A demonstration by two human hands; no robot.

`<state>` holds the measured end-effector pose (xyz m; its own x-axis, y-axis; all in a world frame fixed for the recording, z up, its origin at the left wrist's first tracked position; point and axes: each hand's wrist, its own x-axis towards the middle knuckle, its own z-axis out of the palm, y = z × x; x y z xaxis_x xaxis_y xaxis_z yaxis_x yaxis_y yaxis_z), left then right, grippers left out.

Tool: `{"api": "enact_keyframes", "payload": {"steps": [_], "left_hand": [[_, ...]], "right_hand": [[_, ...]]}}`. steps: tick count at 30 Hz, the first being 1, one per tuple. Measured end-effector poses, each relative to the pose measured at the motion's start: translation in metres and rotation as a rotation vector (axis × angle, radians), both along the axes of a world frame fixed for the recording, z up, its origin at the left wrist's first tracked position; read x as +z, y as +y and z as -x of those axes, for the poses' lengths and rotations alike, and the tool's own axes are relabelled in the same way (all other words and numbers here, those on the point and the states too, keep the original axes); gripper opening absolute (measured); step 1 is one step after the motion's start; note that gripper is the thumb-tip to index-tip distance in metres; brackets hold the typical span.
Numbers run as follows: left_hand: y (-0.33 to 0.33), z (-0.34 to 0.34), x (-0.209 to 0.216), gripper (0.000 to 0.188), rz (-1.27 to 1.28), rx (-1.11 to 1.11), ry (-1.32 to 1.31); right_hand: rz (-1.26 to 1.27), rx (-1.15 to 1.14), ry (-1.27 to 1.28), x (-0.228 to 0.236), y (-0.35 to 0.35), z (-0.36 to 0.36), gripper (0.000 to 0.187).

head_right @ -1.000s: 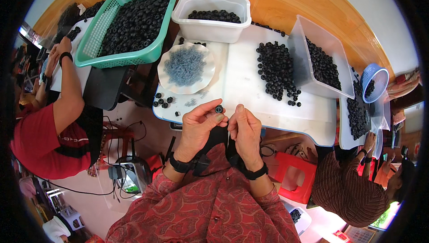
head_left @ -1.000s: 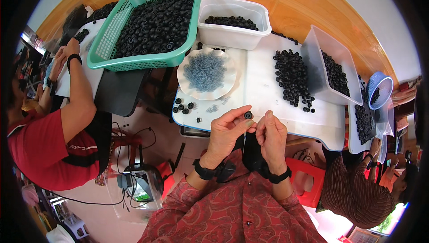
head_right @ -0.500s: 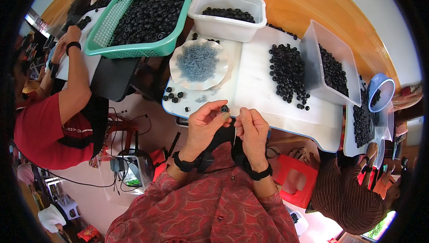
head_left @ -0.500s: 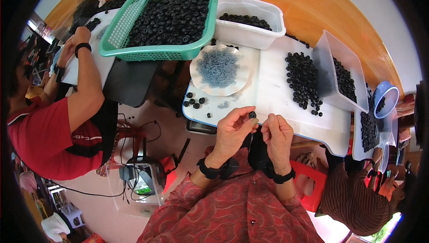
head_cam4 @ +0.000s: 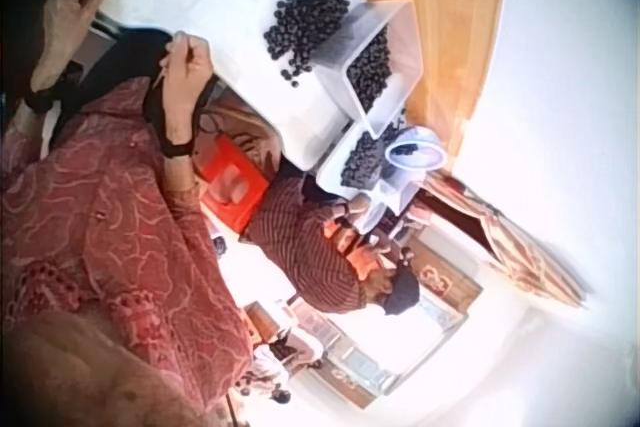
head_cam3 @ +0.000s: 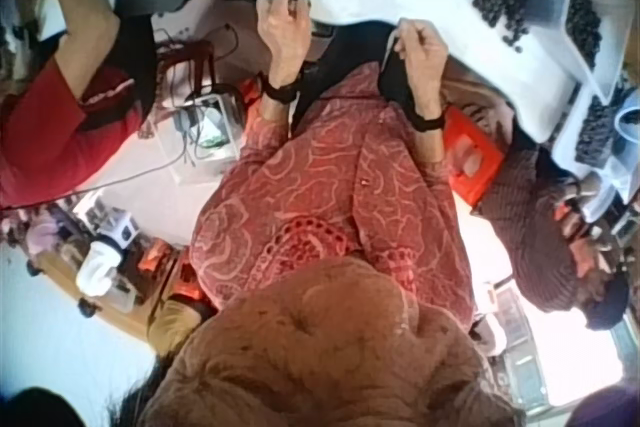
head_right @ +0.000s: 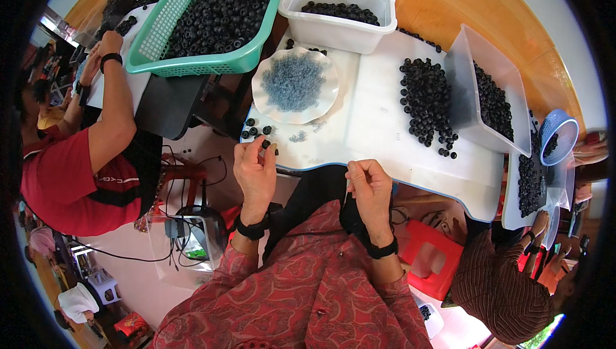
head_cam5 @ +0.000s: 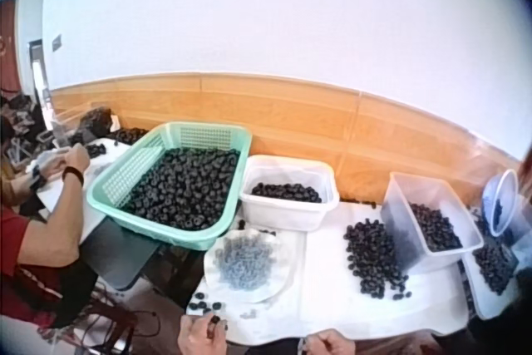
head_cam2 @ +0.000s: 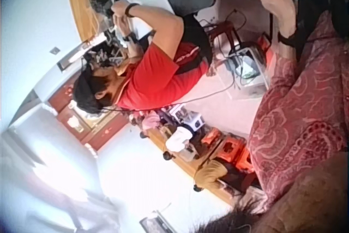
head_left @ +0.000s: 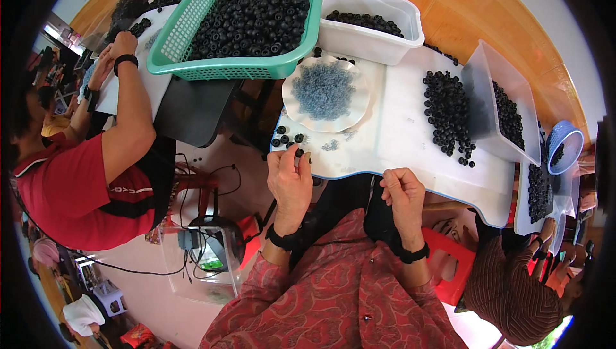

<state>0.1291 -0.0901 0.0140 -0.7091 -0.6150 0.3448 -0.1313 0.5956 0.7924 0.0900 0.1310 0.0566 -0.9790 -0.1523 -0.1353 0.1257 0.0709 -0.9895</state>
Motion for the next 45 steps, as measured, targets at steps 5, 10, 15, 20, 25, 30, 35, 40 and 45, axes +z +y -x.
{"api": "enact_keyframes", "payload": {"steps": [5,10,15,20,25,30,35,40,45], "left_hand": [[0.000,0.000,-0.002,0.032,0.021,-0.010,-0.042],[0.002,-0.003,-0.001,0.034,-0.021,-0.015,-0.028],[0.007,-0.005,0.004,0.037,-0.095,-0.024,0.003],[0.005,-0.002,0.003,0.038,0.154,-0.054,-0.027],[0.004,0.001,-0.002,0.035,0.177,-0.025,-0.073],[0.007,0.008,0.004,0.030,0.301,-0.021,-0.062],[0.005,0.007,0.003,0.027,0.361,-0.027,-0.113],[0.007,0.006,0.002,0.026,0.309,-0.027,-0.096],[0.021,0.012,0.013,0.021,0.323,-0.050,0.088]], "right_hand": [[-0.043,-0.008,0.008,-0.005,0.005,0.002,0.018],[-0.024,-0.035,-0.004,-0.011,0.007,0.002,0.017],[-0.017,-0.051,0.011,-0.012,0.009,0.002,0.016],[-0.033,-0.011,-0.002,-0.014,0.009,0.003,0.016],[-0.038,-0.008,-0.004,-0.014,0.014,0.003,0.016],[-0.017,-0.035,-0.021,-0.016,0.014,0.003,0.014],[-0.008,-0.035,-0.010,-0.016,0.013,0.003,0.012],[-0.005,-0.063,0.003,-0.018,0.022,0.005,0.011],[-0.064,-0.165,0.090,-0.025,0.034,0.014,0.009]]}}
